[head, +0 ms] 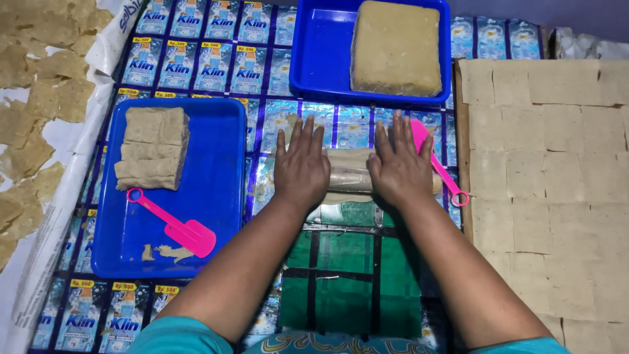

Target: Flattening and cutting dough into squares using a rolling pin and spatulas.

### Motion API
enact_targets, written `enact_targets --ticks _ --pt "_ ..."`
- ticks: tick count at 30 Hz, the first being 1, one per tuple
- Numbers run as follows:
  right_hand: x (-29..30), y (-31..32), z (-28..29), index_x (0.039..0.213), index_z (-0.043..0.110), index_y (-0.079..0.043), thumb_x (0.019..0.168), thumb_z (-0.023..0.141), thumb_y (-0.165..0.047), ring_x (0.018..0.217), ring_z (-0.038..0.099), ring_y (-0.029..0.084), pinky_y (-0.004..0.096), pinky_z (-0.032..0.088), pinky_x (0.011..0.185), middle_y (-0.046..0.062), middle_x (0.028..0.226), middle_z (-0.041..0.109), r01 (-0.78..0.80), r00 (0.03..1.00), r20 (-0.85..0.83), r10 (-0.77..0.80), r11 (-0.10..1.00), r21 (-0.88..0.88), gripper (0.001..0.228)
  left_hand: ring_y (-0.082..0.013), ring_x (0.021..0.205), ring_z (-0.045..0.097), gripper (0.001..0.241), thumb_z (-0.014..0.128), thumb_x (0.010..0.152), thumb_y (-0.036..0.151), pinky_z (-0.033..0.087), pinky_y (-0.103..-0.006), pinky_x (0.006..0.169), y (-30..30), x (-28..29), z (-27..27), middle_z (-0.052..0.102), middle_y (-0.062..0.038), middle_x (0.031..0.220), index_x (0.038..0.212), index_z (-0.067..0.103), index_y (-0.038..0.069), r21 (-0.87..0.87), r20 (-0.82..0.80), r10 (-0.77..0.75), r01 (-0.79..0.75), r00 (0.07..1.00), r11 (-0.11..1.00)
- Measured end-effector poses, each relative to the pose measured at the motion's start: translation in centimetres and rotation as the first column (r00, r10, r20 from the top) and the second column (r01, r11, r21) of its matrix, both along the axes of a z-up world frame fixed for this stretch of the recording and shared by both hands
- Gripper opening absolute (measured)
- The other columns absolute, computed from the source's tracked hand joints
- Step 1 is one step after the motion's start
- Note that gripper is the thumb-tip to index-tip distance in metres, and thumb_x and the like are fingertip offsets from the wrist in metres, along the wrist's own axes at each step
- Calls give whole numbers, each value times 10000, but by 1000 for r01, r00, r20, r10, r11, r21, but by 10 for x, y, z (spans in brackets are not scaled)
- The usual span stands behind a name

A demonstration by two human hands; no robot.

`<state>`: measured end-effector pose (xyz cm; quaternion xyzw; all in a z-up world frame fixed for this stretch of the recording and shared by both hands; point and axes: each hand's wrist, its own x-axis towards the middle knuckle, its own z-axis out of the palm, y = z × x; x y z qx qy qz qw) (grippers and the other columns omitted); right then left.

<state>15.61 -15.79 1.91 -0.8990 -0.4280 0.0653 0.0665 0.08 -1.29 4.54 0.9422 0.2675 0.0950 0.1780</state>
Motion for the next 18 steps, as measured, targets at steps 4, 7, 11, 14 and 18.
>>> enact_targets --ticks 4,7,11,14,18 --pt "-20 -27 -24 1627 322 -156 1024 345 -439 1594 153 325 670 63 1221 195 1715 190 -41 995 88 37 998 44 666 -370 1498 358 502 363 1040 278 163 -550 1227 -16 -24 -33 415 -220 1590 1463 490 40 144 23 -24 21 999 989" --pt "-40 -41 -26 1596 389 -87 1059 365 -419 1575 225 342 635 117 1218 220 1687 273 -57 988 153 37 990 128 632 -385 1450 425 503 366 1057 305 241 -527 1210 -29 -45 -35 477 -232 1540 1442 521 20 199 61 -63 50 996 979" --pt "-61 -67 -38 1579 358 3 1039 436 -467 1538 283 400 623 200 1196 279 1639 328 -116 973 220 70 972 203 720 -377 1451 409 494 404 1069 321 268 -513 1205 -49 -72 -48 456 -217 1546 1472 474 45 241 134 -105 71 985 968" --pt "-73 -77 -37 1592 297 14 1012 470 -497 1532 285 404 601 212 1203 284 1639 314 -133 965 250 78 968 212 792 -363 1479 365 517 390 1076 337 234 -509 1223 -56 -85 -53 404 -200 1586 1517 417 67 247 118 -121 89 986 965" --pt "-66 -72 -41 1604 288 -14 1014 420 -563 1541 287 365 602 151 1230 248 1641 331 -96 973 221 61 984 151 816 -355 1491 348 541 349 1085 383 207 -512 1235 -54 -77 -56 385 -189 1600 1530 395 78 227 95 -80 57 992 972"
